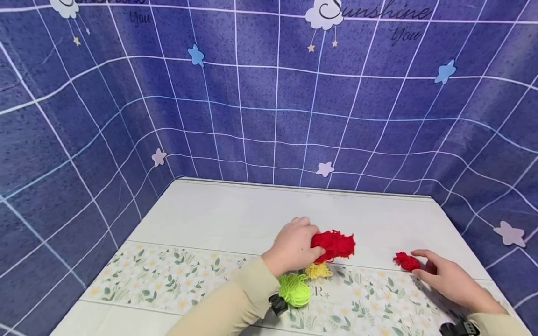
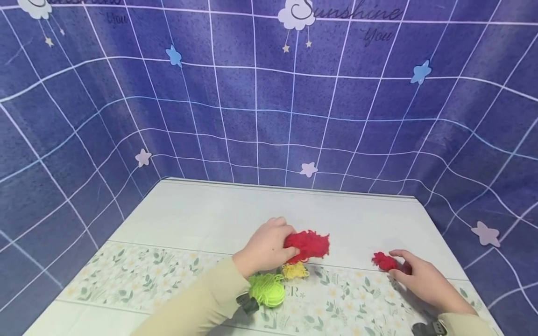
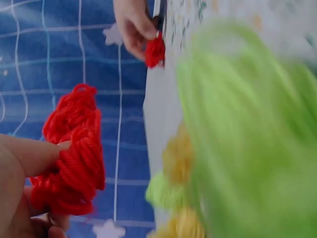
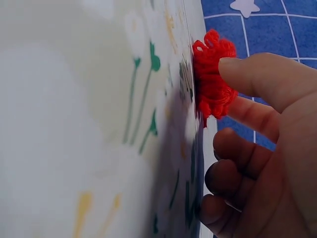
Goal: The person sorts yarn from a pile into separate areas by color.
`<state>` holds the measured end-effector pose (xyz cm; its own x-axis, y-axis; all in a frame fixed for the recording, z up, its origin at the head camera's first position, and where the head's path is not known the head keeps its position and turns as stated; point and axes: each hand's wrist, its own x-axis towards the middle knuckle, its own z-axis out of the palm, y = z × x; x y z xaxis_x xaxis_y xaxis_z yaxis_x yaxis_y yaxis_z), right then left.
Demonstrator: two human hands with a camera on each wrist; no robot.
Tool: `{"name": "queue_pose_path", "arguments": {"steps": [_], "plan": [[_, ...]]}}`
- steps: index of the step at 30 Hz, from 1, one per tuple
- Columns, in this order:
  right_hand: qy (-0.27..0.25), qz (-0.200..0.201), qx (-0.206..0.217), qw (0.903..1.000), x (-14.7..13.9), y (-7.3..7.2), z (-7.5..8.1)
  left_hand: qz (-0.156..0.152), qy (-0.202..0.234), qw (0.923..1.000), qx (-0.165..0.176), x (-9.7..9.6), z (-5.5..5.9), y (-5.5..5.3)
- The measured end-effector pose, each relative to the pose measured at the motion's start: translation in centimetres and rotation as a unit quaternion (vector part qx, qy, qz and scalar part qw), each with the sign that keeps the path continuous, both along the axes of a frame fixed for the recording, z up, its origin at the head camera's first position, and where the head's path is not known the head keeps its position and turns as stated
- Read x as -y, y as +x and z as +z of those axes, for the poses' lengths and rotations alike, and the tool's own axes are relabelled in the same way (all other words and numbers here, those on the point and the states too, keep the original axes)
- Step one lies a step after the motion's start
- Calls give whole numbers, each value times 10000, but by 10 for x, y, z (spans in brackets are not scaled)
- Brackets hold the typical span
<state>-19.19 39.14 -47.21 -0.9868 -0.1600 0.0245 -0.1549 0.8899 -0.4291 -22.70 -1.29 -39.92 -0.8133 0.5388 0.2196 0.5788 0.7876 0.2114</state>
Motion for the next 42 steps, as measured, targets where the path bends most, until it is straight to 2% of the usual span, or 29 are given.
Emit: {"name": "queue_pose_path", "arguments": {"steps": [6,12,16,20,26,30,38,42], "plan": [[-73,2,114,9999,0,0,-1,18,34,9994,348,-41,-7,-2],[-39,-109,194,9997,-3,3,-1,-17,-203,9995,247,-77,-20,-3],[-148,-125,341,9992,-3,4,-1,58,-398,9990,184,-95,-26,-4],[-166,-166,316,9992,-3,5,0,79,-458,9989,56,-111,-33,-8],[-240,-106,305,9992,-2,6,0,181,-413,9986,262,-124,-45,-9],[-279,-92,299,9991,-1,6,2,257,-424,9981,353,-128,-49,-8],[-390,-114,628,9972,-2,2,-1,326,-333,9975,531,-137,-65,-10],[-380,-152,683,9968,0,2,1,292,-256,9971,661,-139,-68,-9]]}}
